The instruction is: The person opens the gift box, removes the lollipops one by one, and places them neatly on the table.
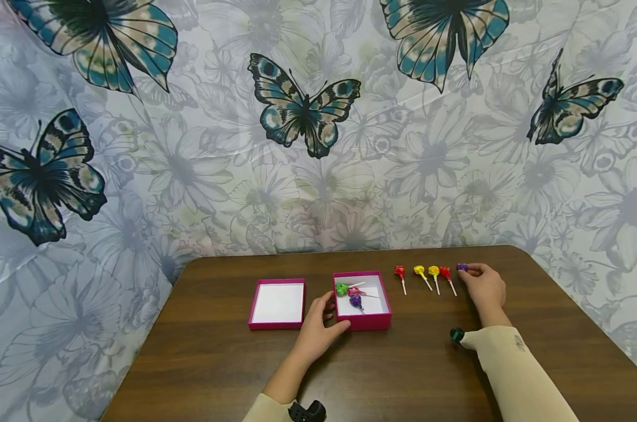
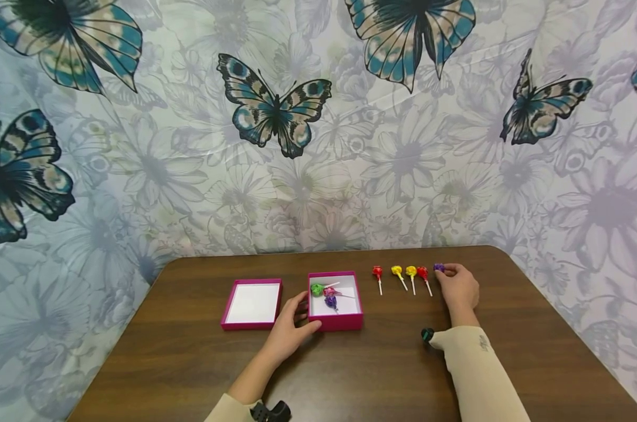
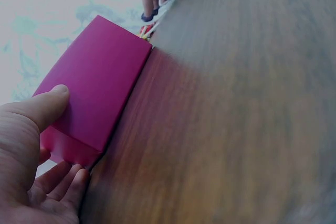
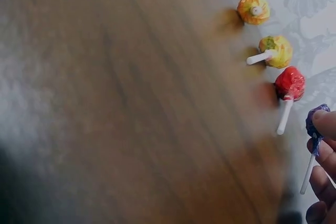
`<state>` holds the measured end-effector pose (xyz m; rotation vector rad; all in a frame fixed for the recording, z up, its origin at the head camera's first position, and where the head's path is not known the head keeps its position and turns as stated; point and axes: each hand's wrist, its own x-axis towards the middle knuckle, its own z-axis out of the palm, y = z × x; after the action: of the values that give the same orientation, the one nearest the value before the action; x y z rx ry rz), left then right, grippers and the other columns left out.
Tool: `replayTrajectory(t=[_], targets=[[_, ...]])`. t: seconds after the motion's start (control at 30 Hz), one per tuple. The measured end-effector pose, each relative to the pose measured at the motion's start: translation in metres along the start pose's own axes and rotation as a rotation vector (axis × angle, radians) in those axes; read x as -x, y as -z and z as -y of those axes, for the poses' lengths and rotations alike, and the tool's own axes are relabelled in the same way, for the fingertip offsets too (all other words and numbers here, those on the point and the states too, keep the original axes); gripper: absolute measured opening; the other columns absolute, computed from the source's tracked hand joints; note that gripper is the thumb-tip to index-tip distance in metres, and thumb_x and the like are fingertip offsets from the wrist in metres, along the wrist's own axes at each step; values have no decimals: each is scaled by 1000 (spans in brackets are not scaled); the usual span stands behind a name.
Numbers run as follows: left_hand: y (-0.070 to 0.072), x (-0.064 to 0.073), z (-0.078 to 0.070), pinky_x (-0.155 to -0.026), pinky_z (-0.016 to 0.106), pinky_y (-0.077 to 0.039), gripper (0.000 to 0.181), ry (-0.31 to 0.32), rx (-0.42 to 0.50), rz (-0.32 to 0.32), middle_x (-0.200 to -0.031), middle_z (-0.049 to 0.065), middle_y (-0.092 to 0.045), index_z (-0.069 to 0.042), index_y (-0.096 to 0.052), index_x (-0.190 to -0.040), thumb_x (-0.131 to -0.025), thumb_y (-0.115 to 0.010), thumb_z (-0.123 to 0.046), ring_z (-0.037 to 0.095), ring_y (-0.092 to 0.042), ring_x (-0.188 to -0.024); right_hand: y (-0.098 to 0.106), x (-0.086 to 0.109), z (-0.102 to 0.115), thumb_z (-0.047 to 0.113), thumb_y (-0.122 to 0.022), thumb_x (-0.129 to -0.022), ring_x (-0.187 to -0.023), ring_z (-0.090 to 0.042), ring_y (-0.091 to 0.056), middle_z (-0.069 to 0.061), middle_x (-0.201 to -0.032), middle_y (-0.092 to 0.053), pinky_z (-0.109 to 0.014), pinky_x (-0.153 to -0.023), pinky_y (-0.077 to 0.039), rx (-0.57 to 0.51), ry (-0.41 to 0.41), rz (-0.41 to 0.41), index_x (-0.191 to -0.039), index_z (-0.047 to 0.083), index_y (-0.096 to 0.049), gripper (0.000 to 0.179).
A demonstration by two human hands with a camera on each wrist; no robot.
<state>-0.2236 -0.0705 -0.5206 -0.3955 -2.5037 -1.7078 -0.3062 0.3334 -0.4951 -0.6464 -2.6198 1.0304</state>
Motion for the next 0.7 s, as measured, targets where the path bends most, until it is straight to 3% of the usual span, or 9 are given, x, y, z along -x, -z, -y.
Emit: replayTrajectory(t=[0.7], targets=[[1, 0, 1, -104, 42, -53, 76, 3, 5, 12, -139, 14, -51, -5, -42, -148, -87, -79, -31, 27, -55, -126, -8, -2, 1, 39, -63, -96, -100, -37, -62, -17, -118, -68, -38, -62, -44, 79, -1, 47, -126, 7, -61, 44]])
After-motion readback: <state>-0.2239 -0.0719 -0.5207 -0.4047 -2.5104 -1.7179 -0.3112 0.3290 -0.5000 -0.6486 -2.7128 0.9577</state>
